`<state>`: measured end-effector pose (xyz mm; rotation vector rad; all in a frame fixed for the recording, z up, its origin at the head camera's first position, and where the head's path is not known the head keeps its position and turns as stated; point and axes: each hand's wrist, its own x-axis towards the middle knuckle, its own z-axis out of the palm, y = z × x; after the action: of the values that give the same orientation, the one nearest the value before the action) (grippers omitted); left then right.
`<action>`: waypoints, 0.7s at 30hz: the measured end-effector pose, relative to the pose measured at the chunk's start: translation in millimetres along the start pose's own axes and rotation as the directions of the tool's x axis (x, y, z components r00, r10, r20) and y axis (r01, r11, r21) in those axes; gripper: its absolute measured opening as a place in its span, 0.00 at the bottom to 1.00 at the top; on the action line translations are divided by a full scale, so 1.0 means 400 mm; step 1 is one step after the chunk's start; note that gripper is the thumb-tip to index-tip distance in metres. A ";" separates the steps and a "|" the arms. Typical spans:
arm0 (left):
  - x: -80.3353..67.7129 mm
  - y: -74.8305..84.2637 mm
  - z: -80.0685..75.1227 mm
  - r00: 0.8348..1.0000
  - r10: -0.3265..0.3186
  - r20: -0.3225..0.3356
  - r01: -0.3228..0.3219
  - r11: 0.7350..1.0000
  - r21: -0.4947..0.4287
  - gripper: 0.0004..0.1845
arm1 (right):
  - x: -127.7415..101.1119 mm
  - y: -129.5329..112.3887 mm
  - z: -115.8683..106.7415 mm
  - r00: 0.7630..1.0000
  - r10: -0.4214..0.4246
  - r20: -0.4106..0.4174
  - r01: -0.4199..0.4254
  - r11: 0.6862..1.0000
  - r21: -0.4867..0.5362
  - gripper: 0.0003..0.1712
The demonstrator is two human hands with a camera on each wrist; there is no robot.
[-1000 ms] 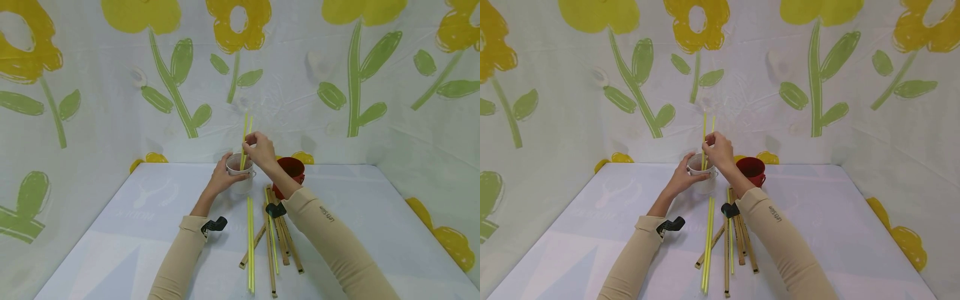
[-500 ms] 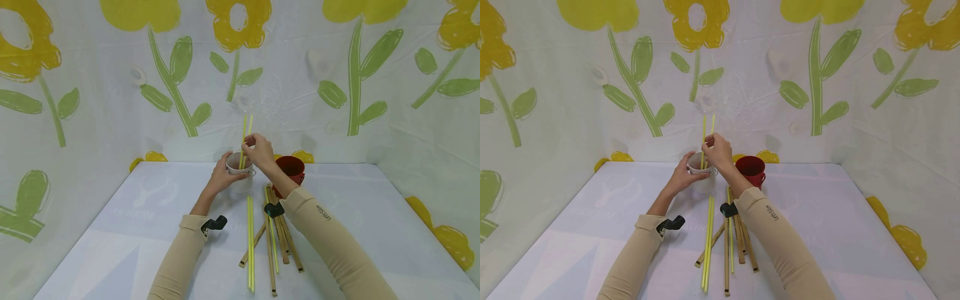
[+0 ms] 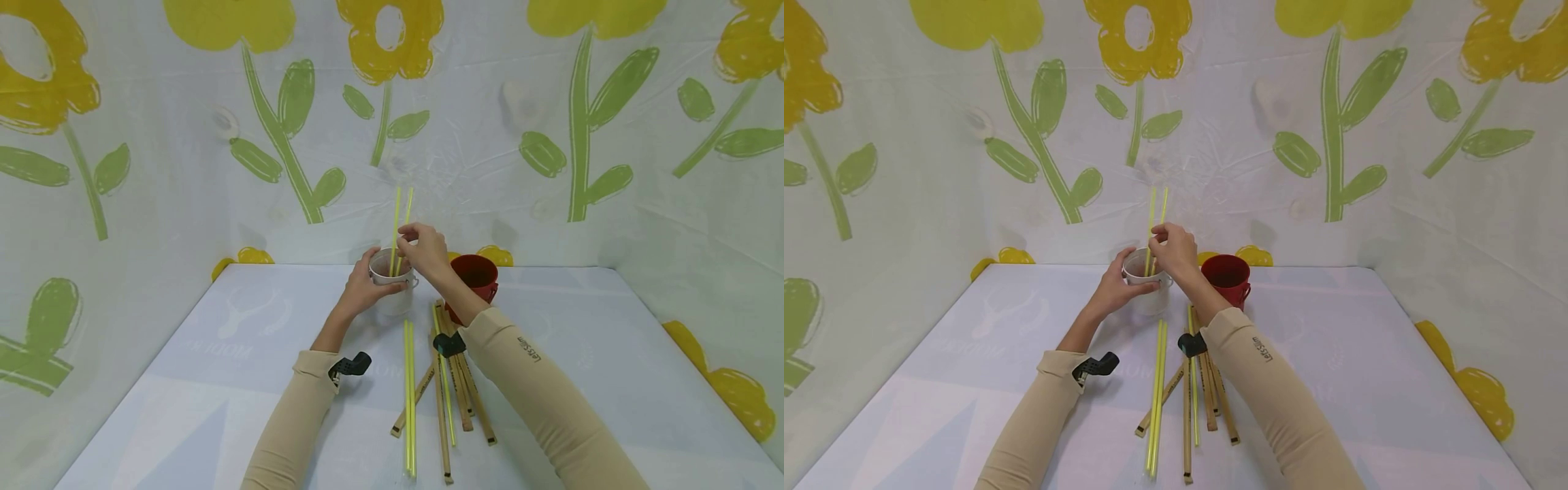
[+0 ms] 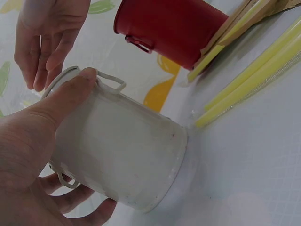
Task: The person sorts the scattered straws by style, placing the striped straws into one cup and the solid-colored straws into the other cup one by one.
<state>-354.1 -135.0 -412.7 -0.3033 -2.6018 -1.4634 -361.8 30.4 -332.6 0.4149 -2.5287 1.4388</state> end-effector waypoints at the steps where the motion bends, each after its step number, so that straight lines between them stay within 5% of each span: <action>1: 0.000 0.000 0.000 1.000 0.001 0.000 -0.001 1.000 -0.001 0.58 | -0.001 0.001 -0.001 1.000 -0.001 0.000 0.001 1.000 0.003 0.18; 21: 0.000 0.001 0.000 1.000 0.002 0.004 -0.002 1.000 -0.005 0.57 | -0.030 0.000 -0.026 0.999 -0.026 0.040 0.022 0.994 0.107 0.18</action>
<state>-353.8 -135.0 -412.3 -0.3101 -2.6004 -1.4702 -349.9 41.0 -331.0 0.4958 -2.4763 1.5774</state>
